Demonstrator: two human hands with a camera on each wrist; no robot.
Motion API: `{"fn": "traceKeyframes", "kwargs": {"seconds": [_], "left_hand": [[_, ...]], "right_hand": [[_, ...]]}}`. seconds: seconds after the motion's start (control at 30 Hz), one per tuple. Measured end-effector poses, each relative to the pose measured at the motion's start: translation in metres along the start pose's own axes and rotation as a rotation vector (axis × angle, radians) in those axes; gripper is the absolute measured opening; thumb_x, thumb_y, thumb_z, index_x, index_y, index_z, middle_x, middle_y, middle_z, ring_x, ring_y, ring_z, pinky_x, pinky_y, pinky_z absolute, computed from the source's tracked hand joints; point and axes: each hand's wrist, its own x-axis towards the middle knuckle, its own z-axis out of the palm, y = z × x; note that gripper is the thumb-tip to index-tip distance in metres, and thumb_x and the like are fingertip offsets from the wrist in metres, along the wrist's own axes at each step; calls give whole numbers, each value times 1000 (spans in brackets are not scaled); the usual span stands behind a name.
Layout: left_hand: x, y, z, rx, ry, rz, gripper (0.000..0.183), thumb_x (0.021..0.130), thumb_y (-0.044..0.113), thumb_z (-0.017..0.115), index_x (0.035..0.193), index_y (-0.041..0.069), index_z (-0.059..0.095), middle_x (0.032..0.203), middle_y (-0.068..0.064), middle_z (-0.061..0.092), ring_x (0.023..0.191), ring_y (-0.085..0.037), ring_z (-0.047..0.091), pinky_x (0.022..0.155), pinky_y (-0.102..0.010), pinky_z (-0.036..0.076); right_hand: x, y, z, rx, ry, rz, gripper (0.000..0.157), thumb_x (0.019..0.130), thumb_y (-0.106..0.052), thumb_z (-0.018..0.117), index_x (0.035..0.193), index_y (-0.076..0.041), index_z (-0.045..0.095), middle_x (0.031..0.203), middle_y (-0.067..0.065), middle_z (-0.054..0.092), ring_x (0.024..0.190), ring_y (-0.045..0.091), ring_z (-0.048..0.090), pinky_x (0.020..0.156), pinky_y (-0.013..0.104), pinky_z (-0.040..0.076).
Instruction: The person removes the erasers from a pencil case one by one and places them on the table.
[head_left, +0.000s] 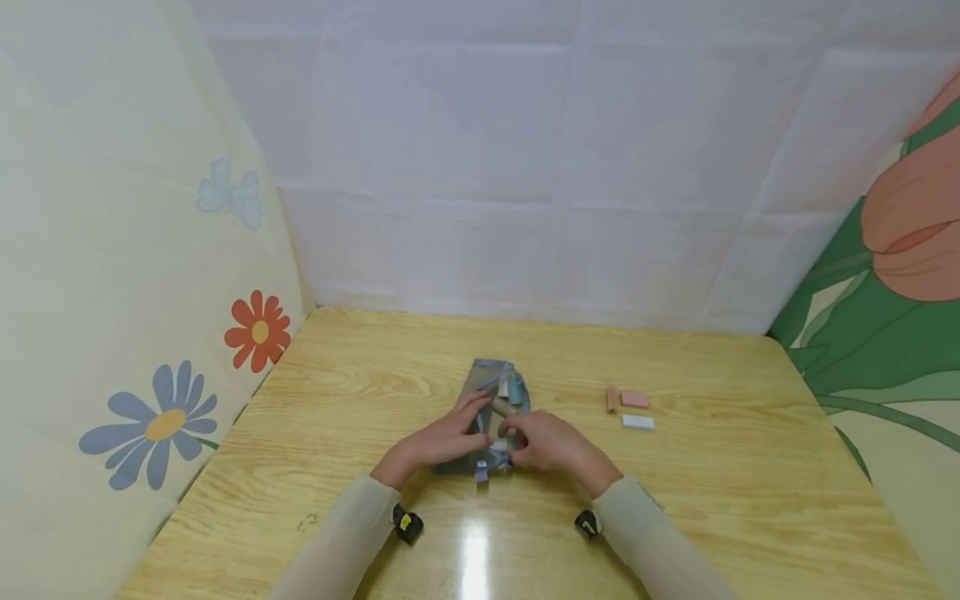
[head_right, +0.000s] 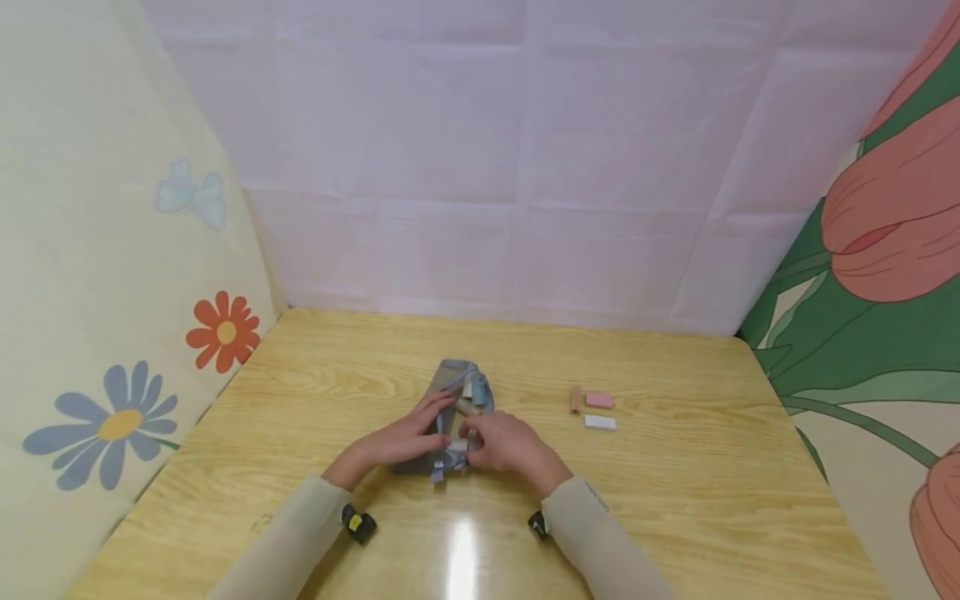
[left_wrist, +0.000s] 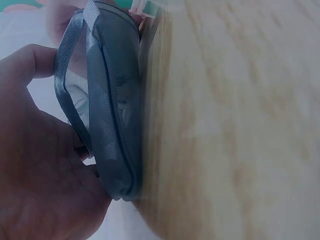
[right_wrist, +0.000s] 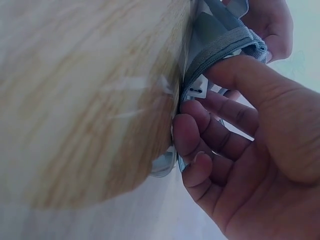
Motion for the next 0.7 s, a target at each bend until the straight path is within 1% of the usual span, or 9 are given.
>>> {"fn": "traceKeyframes", "kwargs": {"seconds": [0.3,0.6,0.7], "left_hand": [[0,2,0,5,5,-7,80,95,39,53,161,5,23,169,-10,11,153,-34,20,117,-55,31],[0,0,1,11,6,2,83,93,43,53,161,4,23,169,-11,11,152,-34,21,117,-54,32],[1,-1,1,13,8,5,84,93,44,53,160,4,23,169,-11,11,152,-35,22,117,-54,33]], "right_hand": [[1,-1,-1,-32,0,22,20,89,-16,74,109,-18,71,77,-9,59,67,8,53,60,25,46],[1,-2,-3,-34,35,28,22,88,-15,75,110,-16,73,77,-9,61,66,7,54,60,25,47],[0,-1,-4,-47,56,14,23,87,-15,74,111,-15,73,78,-9,62,66,7,54,60,25,48]]}}
